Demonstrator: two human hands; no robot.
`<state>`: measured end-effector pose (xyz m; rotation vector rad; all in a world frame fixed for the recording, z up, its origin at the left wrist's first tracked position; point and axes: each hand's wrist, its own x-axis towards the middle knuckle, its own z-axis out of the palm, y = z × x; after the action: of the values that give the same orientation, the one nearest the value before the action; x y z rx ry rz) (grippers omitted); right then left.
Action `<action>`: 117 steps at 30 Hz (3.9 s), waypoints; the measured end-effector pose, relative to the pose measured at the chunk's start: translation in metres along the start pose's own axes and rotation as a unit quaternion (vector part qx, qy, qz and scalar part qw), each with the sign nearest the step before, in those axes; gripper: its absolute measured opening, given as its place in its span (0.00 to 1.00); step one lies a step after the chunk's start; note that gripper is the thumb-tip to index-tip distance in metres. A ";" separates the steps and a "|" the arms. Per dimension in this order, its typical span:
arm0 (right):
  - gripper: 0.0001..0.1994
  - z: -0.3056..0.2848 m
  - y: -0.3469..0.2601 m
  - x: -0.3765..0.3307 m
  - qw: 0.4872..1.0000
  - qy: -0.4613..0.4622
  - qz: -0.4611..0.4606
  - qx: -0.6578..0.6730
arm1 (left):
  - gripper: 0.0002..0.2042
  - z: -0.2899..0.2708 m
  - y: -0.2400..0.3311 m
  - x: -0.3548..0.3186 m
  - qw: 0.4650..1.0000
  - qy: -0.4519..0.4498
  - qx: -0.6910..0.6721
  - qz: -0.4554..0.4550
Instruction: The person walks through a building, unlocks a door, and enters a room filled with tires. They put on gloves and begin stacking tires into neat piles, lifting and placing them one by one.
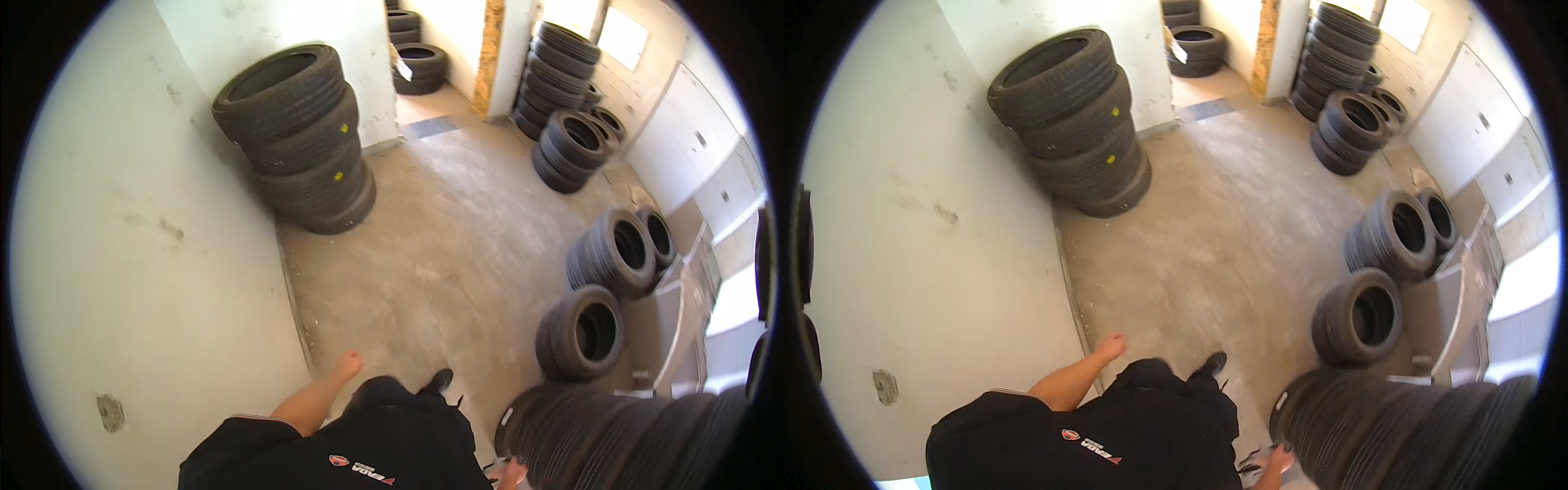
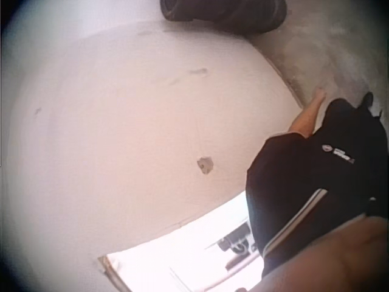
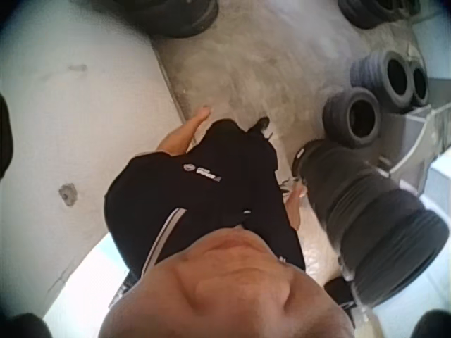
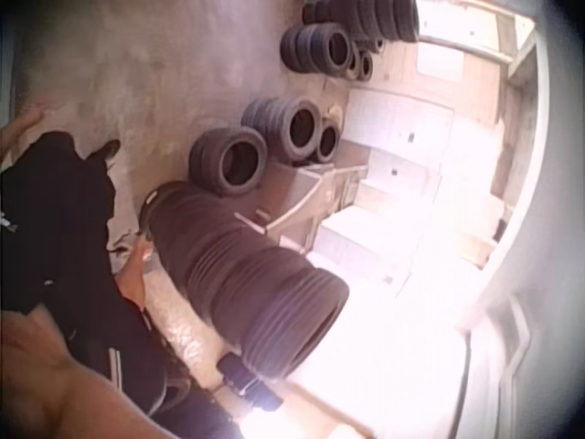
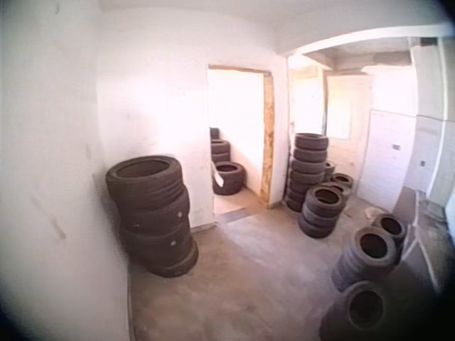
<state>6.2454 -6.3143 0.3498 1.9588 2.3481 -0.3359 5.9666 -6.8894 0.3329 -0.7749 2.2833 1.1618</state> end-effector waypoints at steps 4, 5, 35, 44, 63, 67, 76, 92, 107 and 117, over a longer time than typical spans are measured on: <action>0.23 -0.039 -0.262 0.116 0.930 -0.166 -0.166 0.283 | 0.19 -0.031 -0.065 0.041 0.968 -0.106 0.165 -0.154; 0.23 -0.046 -0.329 0.138 0.940 -0.133 -0.210 0.235 | 0.20 -0.033 -0.072 0.049 0.850 -0.174 0.497 0.008; 0.22 0.035 -1.506 0.422 0.948 -0.131 -0.285 0.044 | 0.11 -0.075 0.730 0.748 0.978 0.070 -0.085 -0.175; 0.16 0.014 -1.980 0.279 0.770 -0.214 -0.500 0.333 | 0.16 -0.123 0.809 0.953 0.921 -0.089 0.302 -0.231; 0.27 -0.031 -2.554 -0.080 0.407 -0.476 -0.675 0.390 | 0.23 -0.535 1.575 1.330 0.890 0.078 -0.273 0.356; 0.29 -0.010 -2.650 -0.160 0.340 -0.526 -0.684 0.374 | 0.20 -0.607 1.576 1.395 0.876 0.111 -0.336 0.329; 0.38 0.063 -2.812 -0.348 0.251 -0.562 -0.700 0.361 | 0.17 -0.787 1.544 1.555 0.825 0.210 -0.320 0.415; 0.20 0.144 -2.990 -0.616 0.313 -0.510 -0.770 0.221 | 0.12 -1.058 1.468 1.735 0.808 0.453 -0.304 0.223; 0.18 0.235 -3.226 -0.860 0.284 -0.514 -0.783 0.204 | 0.21 -1.311 1.454 1.925 0.800 0.500 -0.325 0.061; 0.24 0.276 -3.344 -0.973 0.206 -0.465 -0.847 0.154 | 0.16 -1.455 1.442 2.076 0.760 0.325 -0.545 0.142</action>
<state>3.1322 -7.8654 0.6820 -1.5934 1.8871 -1.3158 3.2745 -7.9671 0.6500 -1.4207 2.0403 2.8312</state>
